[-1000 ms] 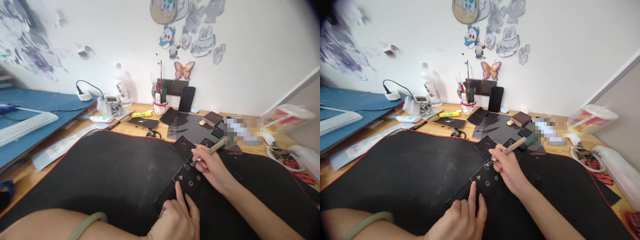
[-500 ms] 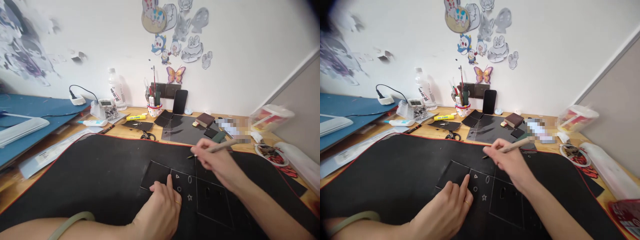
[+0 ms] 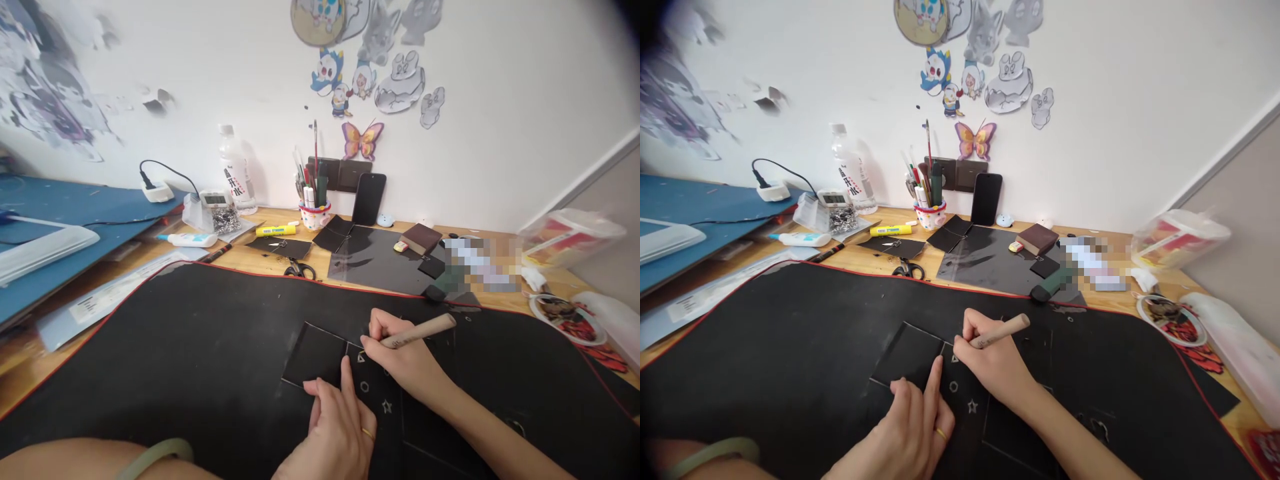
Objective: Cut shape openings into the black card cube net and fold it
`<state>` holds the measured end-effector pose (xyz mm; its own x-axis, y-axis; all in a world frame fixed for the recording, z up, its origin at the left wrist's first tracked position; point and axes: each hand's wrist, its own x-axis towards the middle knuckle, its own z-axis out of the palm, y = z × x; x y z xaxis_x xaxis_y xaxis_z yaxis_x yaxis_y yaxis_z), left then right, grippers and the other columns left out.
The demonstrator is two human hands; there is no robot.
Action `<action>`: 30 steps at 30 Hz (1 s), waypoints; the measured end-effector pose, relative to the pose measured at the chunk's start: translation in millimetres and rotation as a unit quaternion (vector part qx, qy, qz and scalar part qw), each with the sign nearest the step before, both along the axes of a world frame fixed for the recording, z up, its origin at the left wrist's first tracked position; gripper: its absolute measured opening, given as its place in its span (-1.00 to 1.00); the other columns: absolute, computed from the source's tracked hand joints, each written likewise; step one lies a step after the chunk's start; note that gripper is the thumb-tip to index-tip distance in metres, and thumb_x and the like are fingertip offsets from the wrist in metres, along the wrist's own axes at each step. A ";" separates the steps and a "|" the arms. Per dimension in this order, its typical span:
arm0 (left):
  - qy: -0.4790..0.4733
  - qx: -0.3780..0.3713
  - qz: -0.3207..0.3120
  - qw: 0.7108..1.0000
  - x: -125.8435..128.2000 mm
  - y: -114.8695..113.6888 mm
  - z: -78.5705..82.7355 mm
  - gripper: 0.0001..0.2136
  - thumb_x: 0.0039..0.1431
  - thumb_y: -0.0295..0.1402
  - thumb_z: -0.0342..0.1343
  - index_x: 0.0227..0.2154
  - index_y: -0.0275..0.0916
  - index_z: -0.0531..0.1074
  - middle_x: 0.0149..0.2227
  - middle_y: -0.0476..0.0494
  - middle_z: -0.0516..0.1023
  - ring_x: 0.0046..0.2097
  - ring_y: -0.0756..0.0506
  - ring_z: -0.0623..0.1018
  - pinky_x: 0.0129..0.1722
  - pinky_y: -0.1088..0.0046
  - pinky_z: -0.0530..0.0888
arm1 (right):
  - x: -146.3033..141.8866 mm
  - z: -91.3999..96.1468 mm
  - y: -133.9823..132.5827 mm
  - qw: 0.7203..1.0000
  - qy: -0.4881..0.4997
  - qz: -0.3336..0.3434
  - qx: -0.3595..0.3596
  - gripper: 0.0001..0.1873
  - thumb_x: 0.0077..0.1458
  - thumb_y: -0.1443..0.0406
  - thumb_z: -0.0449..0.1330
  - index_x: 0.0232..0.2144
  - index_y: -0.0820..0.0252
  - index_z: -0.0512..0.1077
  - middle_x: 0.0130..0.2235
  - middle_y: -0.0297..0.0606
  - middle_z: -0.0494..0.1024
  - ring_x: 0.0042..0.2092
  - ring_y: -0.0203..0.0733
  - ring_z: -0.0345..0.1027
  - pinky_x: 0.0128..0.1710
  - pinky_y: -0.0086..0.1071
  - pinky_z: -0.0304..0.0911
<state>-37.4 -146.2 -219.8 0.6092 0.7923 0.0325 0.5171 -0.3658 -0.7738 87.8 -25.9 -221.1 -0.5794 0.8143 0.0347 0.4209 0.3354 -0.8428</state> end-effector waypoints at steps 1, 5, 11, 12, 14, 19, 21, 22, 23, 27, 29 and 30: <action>0.017 -0.002 0.008 1.000 0.5 -0.4 0.4 -0.79 0.06 -0.41 0.03 -0.19 -0.21 0.31 -0.06 -0.21 0.44 -0.36 -0.08 0.52 -0.40 0.33 0.37 | 0.4 -0.7 -0.4 1.000 -0.003 0.002 0.004 -0.74 -0.05 0.40 0.02 -0.65 0.16 0.00 -0.65 -0.51 0.05 -0.59 -0.41 -0.09 -0.58 -0.46 -0.12; 0.059 -0.007 0.025 0.998 3.8 -2.2 -2.7 -0.76 0.05 -0.45 0.04 -0.18 -0.19 0.28 -0.04 -0.22 0.42 -0.36 -0.08 0.52 -0.39 0.32 0.40 | 1.2 -1.6 -0.8 1.000 -0.012 -0.002 0.006 -0.73 -0.04 0.38 0.02 -0.65 0.15 -0.01 -0.65 -0.51 0.03 -0.59 -0.40 -0.09 -0.58 -0.46 -0.13; 0.137 -0.007 0.030 0.990 8.4 -3.5 -14.5 -0.74 0.11 -0.43 -0.05 -0.11 -0.17 0.21 0.01 -0.30 0.37 -0.32 -0.11 0.52 -0.38 0.27 0.44 | 0.6 -2.3 0.2 1.000 -0.011 -0.006 0.005 -0.73 -0.05 0.38 0.02 -0.65 0.15 -0.02 -0.66 -0.51 0.03 -0.60 -0.40 -0.09 -0.60 -0.46 -0.14; 0.148 -0.007 0.032 0.988 8.8 -3.4 -14.8 -0.75 0.12 -0.42 -0.06 -0.11 -0.17 0.20 0.01 -0.30 0.37 -0.33 -0.10 0.52 -0.38 0.27 0.44 | 0.3 -2.4 0.1 1.000 -0.012 -0.006 0.009 -0.73 -0.05 0.39 0.02 -0.65 0.15 -0.02 -0.66 -0.51 0.03 -0.60 -0.40 -0.09 -0.60 -0.46 -0.14; 0.170 -0.017 0.035 0.985 8.8 -2.9 -13.5 -0.76 0.13 -0.41 -0.08 -0.11 -0.17 0.19 0.02 -0.32 0.35 -0.36 -0.09 0.52 -0.40 0.26 0.45 | -0.3 -2.5 -0.3 1.000 -0.017 -0.004 0.022 -0.73 -0.05 0.40 0.02 -0.65 0.15 -0.02 -0.66 -0.50 0.03 -0.60 -0.41 -0.10 -0.60 -0.46 -0.13; 0.133 -0.014 -0.003 0.991 5.1 -1.5 -7.8 -0.75 0.10 -0.40 -0.01 -0.13 -0.24 0.22 0.04 -0.38 0.32 -0.40 -0.09 0.52 -0.46 0.30 0.45 | -0.9 -2.2 -1.5 0.999 -0.024 -0.002 0.034 -0.73 -0.06 0.42 0.00 -0.64 0.15 -0.04 -0.64 -0.50 0.01 -0.59 -0.40 -0.12 -0.59 -0.45 -0.13; 0.117 -0.009 -0.005 0.993 4.6 -1.6 -8.6 -0.76 0.09 -0.40 0.01 -0.14 -0.24 0.23 0.03 -0.38 0.33 -0.40 -0.10 0.52 -0.45 0.30 0.45 | -0.7 -2.5 -1.3 1.000 -0.020 0.002 0.023 -0.73 -0.06 0.43 0.00 -0.64 0.15 -0.04 -0.63 -0.49 0.02 -0.58 -0.40 -0.11 -0.58 -0.45 -0.12; 0.120 -0.010 0.001 0.993 5.0 -1.8 -9.7 -0.76 0.09 -0.40 0.00 -0.14 -0.23 0.23 0.03 -0.37 0.34 -0.39 -0.10 0.53 -0.45 0.29 0.46 | -0.7 -2.7 -1.2 1.000 -0.017 0.004 0.019 -0.73 -0.06 0.43 0.00 -0.63 0.15 -0.04 -0.62 -0.49 0.03 -0.58 -0.40 -0.10 -0.58 -0.44 -0.12; 0.128 -0.012 0.008 0.992 5.7 -2.0 -11.0 -0.76 0.10 -0.40 -0.02 -0.14 -0.22 0.22 0.03 -0.37 0.34 -0.38 -0.10 0.53 -0.44 0.28 0.46 | -0.7 -2.9 -1.0 1.000 -0.015 0.006 0.018 -0.73 -0.06 0.44 0.00 -0.63 0.15 -0.04 -0.62 -0.49 0.04 -0.57 -0.39 -0.09 -0.57 -0.44 -0.11; 0.151 -0.014 0.021 0.988 9.1 -2.4 -13.5 -0.77 0.12 -0.42 -0.05 -0.13 -0.22 0.20 0.03 -0.38 0.33 -0.37 -0.11 0.53 -0.44 0.26 0.48 | -0.9 -2.4 -0.9 1.000 -0.019 0.005 0.022 -0.73 -0.08 0.46 -0.01 -0.63 0.14 -0.05 -0.61 -0.48 0.04 -0.56 -0.38 -0.09 -0.56 -0.44 -0.10; 0.145 -0.013 0.019 0.989 9.6 -2.3 -11.9 -0.77 0.10 -0.42 -0.02 -0.15 -0.23 0.21 0.03 -0.39 0.33 -0.37 -0.12 0.53 -0.46 0.27 0.48 | -1.2 -1.8 -1.1 0.999 -0.022 0.002 0.026 -0.72 -0.10 0.47 -0.01 -0.64 0.14 -0.06 -0.61 -0.48 0.04 -0.56 -0.38 -0.09 -0.57 -0.44 -0.11; 0.137 -0.013 0.019 0.990 9.5 -2.1 -10.7 -0.77 0.09 -0.43 0.00 -0.16 -0.24 0.22 0.03 -0.39 0.33 -0.38 -0.12 0.53 -0.46 0.28 0.49 | -1.3 -1.5 -1.1 0.999 -0.023 0.000 0.027 -0.72 -0.11 0.47 -0.01 -0.64 0.14 -0.07 -0.62 -0.48 0.04 -0.56 -0.38 -0.10 -0.57 -0.44 -0.11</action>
<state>-27.9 -148.3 -230.4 0.5613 0.8137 -0.1511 0.3023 -0.3716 -0.8778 86.5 -27.0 -222.6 -0.5821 0.8114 0.0525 0.4586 0.3810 -0.8028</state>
